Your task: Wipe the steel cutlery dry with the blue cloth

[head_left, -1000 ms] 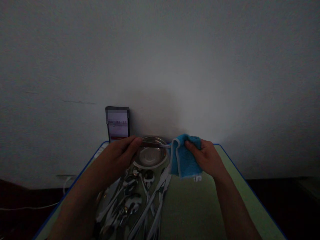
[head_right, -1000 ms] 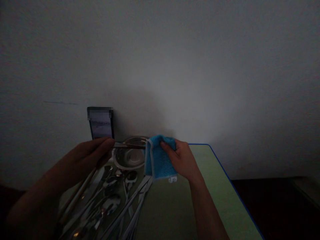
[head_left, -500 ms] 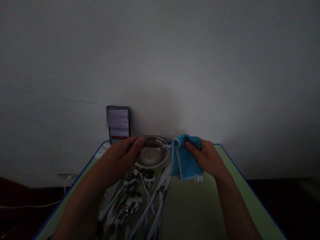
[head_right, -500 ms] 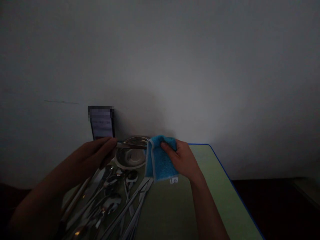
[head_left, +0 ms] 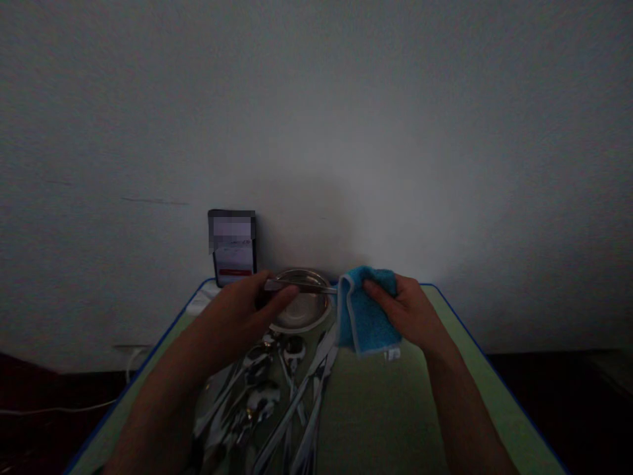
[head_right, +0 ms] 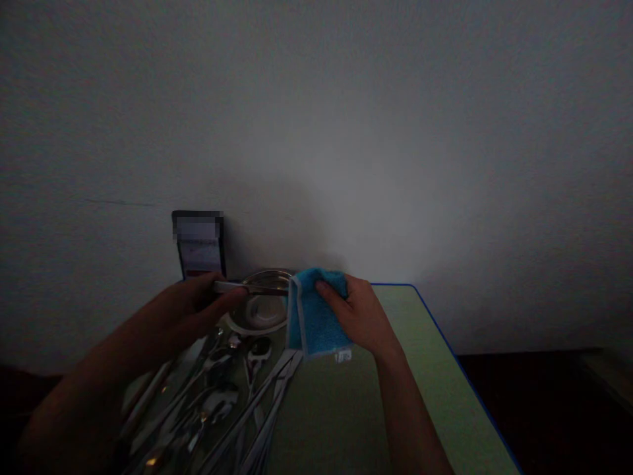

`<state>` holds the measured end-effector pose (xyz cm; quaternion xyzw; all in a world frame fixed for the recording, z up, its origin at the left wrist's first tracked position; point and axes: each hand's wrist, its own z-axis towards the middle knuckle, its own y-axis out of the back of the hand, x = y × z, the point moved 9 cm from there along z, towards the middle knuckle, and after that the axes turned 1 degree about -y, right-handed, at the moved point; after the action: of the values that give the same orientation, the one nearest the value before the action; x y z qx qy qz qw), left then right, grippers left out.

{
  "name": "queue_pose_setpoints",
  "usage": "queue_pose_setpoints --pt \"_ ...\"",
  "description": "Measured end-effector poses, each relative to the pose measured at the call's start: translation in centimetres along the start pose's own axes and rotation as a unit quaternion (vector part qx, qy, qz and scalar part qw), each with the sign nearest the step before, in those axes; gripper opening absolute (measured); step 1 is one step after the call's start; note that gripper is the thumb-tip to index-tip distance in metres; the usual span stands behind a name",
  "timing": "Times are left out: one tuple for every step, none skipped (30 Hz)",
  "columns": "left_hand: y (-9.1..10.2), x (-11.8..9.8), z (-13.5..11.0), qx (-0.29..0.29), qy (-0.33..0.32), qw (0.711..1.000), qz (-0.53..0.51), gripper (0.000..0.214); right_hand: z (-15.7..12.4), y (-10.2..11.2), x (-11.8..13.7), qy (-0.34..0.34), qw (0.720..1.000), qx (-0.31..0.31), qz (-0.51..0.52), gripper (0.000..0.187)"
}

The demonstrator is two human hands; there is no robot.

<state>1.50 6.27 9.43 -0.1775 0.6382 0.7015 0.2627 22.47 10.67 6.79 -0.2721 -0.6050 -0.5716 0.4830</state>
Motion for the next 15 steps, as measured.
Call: queue_pose_setpoints --pt "-0.01 0.08 -0.02 0.000 0.001 1.000 -0.001 0.036 -0.01 -0.04 0.05 0.002 1.000 0.005 -0.005 0.033" --pt "-0.01 0.15 -0.03 0.000 0.003 1.000 -0.002 0.035 -0.01 -0.08 0.09 0.004 1.000 0.010 -0.008 0.034" --pt "-0.02 0.17 -0.04 0.001 0.003 1.000 -0.003 0.035 -0.02 -0.12 0.12 0.004 1.000 0.013 -0.008 0.034" --pt "-0.03 0.17 -0.04 0.001 0.003 1.000 -0.004 0.034 -0.03 -0.14 0.12 0.002 1.000 0.014 -0.006 0.034" --pt "-0.05 0.17 -0.02 0.002 0.004 1.000 -0.005 0.034 -0.03 -0.18 0.12 0.001 1.000 0.016 -0.004 0.034" --pt "-0.04 0.14 0.01 0.000 0.004 1.000 -0.005 0.035 -0.03 -0.21 0.12 -0.001 1.000 0.017 -0.004 0.034" --pt "-0.05 0.11 0.05 0.001 0.004 1.000 -0.004 0.035 -0.03 -0.25 0.13 -0.002 1.000 0.018 -0.005 0.035" --pt "-0.08 0.08 0.09 0.002 0.005 1.000 -0.002 0.036 -0.02 -0.28 0.16 -0.001 1.000 0.019 -0.007 0.035" --pt "-0.12 0.07 0.13 0.003 0.006 1.000 0.000 0.036 -0.01 -0.29 0.20 0.000 1.000 0.019 -0.009 0.035" --pt "-0.13 0.05 0.15 0.004 0.007 1.000 0.001 0.037 0.00 -0.28 0.24 0.002 1.000 0.018 -0.012 0.035" --pt "-0.15 0.03 0.16 0.005 0.007 1.000 0.002 0.037 0.00 -0.27 0.26 0.003 1.000 0.017 -0.015 0.035" --pt "-0.17 0.01 0.16 0.007 0.006 1.000 0.001 0.037 0.00 -0.25 0.28 0.003 1.000 0.017 -0.017 0.035" --pt "-0.16 -0.01 0.15 0.008 0.005 1.000 0.000 0.038 0.00 -0.25 0.28 0.003 1.000 0.018 -0.019 0.035" --pt "-0.14 -0.02 0.13 0.008 0.004 1.000 -0.001 0.038 -0.01 -0.25 0.27 0.003 1.000 0.019 -0.021 0.035" --pt "-0.14 -0.02 0.11 0.009 0.003 1.000 -0.003 0.038 -0.02 -0.26 0.25 0.001 1.000 0.021 -0.023 0.035"
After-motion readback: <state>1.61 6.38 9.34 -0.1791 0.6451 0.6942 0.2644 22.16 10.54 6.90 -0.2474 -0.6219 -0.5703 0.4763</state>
